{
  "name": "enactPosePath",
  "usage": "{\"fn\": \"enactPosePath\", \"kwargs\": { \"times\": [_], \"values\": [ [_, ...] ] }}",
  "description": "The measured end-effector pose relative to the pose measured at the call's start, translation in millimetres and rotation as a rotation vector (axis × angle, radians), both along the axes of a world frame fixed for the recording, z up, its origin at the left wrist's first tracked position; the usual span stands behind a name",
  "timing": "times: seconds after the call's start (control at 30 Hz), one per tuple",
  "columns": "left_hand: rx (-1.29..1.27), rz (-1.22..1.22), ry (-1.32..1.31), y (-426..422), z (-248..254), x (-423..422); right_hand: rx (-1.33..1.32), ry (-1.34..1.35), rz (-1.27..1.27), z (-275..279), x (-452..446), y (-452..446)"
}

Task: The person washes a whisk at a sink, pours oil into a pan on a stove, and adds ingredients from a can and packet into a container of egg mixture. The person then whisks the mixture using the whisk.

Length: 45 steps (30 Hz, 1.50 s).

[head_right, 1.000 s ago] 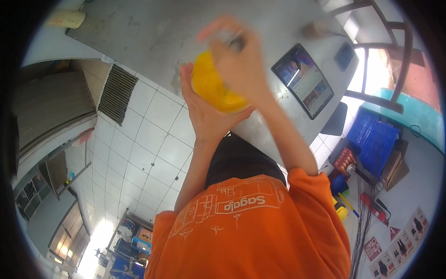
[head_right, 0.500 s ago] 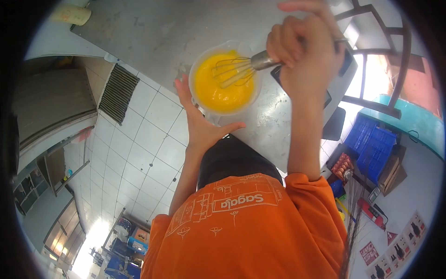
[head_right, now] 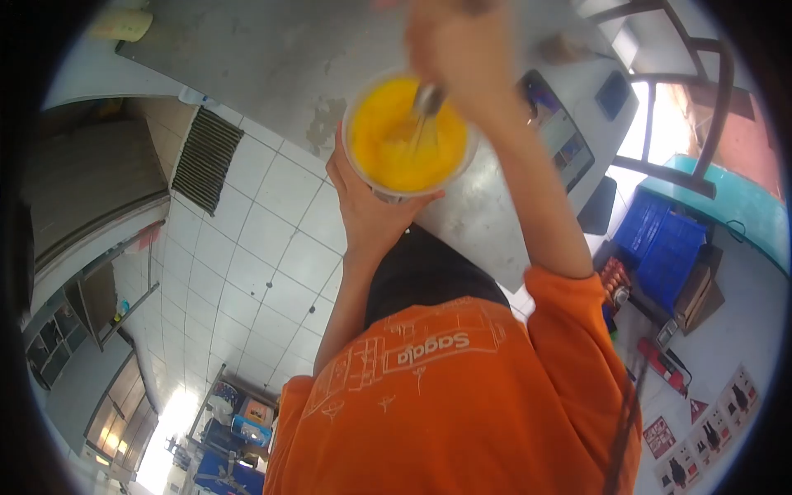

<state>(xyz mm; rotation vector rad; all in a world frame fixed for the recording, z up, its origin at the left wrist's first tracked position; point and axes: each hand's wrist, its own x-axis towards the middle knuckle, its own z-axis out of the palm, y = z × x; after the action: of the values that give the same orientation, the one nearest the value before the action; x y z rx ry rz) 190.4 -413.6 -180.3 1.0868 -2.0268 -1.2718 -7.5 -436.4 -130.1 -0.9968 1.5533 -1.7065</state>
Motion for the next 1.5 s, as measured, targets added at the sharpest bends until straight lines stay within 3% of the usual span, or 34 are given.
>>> {"fn": "enactPosePath", "kwargs": {
  "times": [0.03, 0.07, 0.1, 0.17, 0.27, 0.3, 0.33, 0.4, 0.47, 0.57, 0.6, 0.67, 0.73, 0.8, 0.87, 0.93, 0.97, 1.03, 1.13, 1.17, 1.27, 1.33, 1.4, 1.47, 1.5],
  "values": [
    [-0.014, 0.002, 0.0, 0, -2, -2, -0.103, -0.177, 0.016, 15, -9, 10],
    [-0.039, 0.011, 0.009, -3, -4, -5, -0.178, -0.123, -0.111, 12, 3, 11],
    [-0.036, 0.011, 0.003, -2, -2, -2, -0.133, 0.11, -0.308, -4, 23, 10],
    [0.0, 0.002, 0.04, -2, 0, -2, 0.028, 0.191, -0.259, -10, 37, 8],
    [0.033, 0.019, 0.026, 4, 0, -5, -0.116, -0.194, -0.015, 30, 3, 26],
    [0.029, 0.022, 0.034, 3, -2, -7, -0.197, -0.171, -0.054, 24, 9, 29],
    [0.021, 0.014, 0.026, 2, -3, -7, -0.199, 0.057, -0.241, 5, 26, 28],
    [0.01, -0.001, 0.015, 2, -1, -5, -0.028, 0.284, -0.289, -17, 52, 26],
    [0.022, -0.008, 0.021, 3, 3, -1, -0.004, 0.166, -0.273, 21, 35, 33],
    [-0.044, -0.001, 0.029, 4, -1, -5, -0.351, -0.015, -0.121, 16, 34, 55],
    [-0.046, -0.001, 0.027, 4, -2, -4, -0.363, 0.062, -0.08, 3, 53, 54],
    [0.034, 0.003, 0.02, 4, -4, -3, 0.083, 0.49, -0.064, -6, 76, 47],
    [0.012, 0.013, 0.019, 7, -1, -5, 0.137, 0.947, -0.602, -8, 68, 60],
    [-0.025, 0.04, 0.03, 4, -2, -9, -0.234, 0.319, -0.274, -4, 59, 68],
    [-0.02, 0.039, 0.04, 5, -6, -8, -0.4, -0.008, -0.093, -2, 67, 67],
    [0.002, 0.034, 0.032, 9, -1, -2, 0.076, 0.31, -0.027, 3, 87, 56],
    [0.016, 0.033, 0.031, 6, -1, -4, 0.059, 0.321, -0.021, 4, 76, 56],
    [-0.022, 0.022, -0.009, 12, 2, -1, -0.31, -0.114, 0.171, 10, 47, 76],
    [-0.06, 0.023, -0.025, 12, -2, -2, -0.192, 0.267, -0.294, 17, 81, 73],
    [-0.043, 0.029, -0.013, 8, -6, -4, -0.096, 0.217, -0.21, 33, 76, 64],
    [0.033, 0.054, -0.052, 10, 6, -6, -0.296, 0.029, 0.02, 11, 66, 77],
    [0.039, 0.054, -0.015, 3, -1, -8, -0.339, 0.611, -0.268, 1, 90, 66],
    [0.061, 0.034, -0.001, 7, -2, -4, -0.24, 0.609, -0.232, 18, 96, 61],
    [-0.106, 0.042, -0.068, 7, 0, -5, -0.153, 0.605, -0.187, 19, 95, 60],
    [-0.093, 0.034, -0.076, 11, 2, -1, -0.199, 0.404, -0.203, 13, 91, 71]
  ]
}}
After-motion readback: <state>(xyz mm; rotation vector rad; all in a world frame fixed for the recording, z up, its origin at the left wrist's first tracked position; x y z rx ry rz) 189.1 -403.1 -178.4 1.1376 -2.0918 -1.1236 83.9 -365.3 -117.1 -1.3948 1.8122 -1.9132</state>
